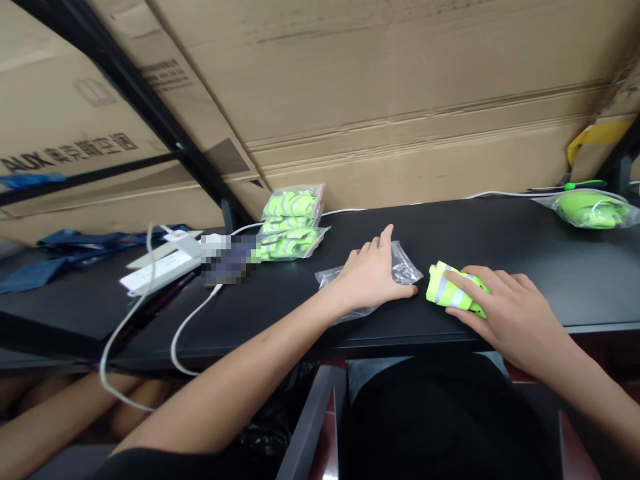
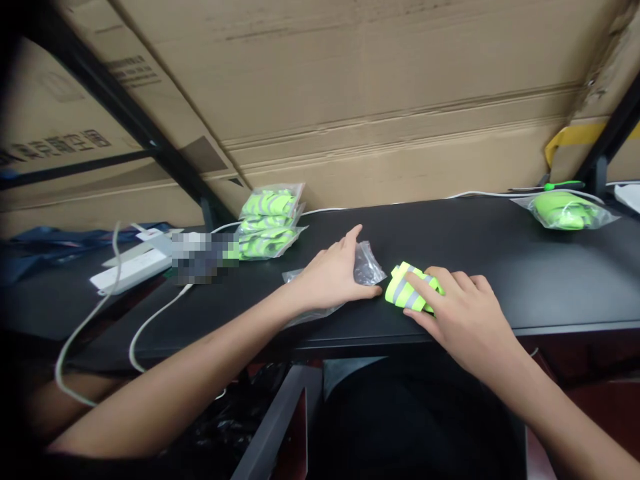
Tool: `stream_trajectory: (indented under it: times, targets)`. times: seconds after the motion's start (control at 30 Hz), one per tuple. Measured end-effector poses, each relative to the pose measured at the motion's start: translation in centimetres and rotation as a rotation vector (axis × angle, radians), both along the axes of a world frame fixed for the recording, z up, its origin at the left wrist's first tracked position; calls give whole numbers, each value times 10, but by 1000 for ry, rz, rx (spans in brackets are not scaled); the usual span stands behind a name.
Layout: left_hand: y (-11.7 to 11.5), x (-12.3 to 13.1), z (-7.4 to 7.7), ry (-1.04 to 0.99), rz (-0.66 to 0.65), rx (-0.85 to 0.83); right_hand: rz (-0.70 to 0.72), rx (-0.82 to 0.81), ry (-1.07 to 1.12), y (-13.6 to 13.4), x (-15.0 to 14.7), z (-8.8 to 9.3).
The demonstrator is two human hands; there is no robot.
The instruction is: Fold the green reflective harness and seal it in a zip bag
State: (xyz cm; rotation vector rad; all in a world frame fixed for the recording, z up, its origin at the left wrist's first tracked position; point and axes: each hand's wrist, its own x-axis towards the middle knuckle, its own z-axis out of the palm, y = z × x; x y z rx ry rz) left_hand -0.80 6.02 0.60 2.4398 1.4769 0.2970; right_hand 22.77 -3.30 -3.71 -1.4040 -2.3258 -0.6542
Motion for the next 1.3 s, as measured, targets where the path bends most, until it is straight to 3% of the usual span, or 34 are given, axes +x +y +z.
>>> stream_trajectory:
  times: [0.2, 0.47, 0.67, 1.0, 1.3]
  targets:
    - [-11, -25, -10, -223, -355, -68, -19, 10, 66, 0, 0, -1]
    - [-16, -5, -9, -190, -485, -56, 118, 35, 72, -1, 4, 0]
    - [-17, 0, -11, -194, -497, -31, 197, 26, 73, -2, 2, 2]
    - [-19, 3, -15, -203, -492, -14, 189, 66, 155, -3, 3, -1]
    - [-21, 3, -13, -223, -521, 11, 227, -80, -10, 1, 2, 6]
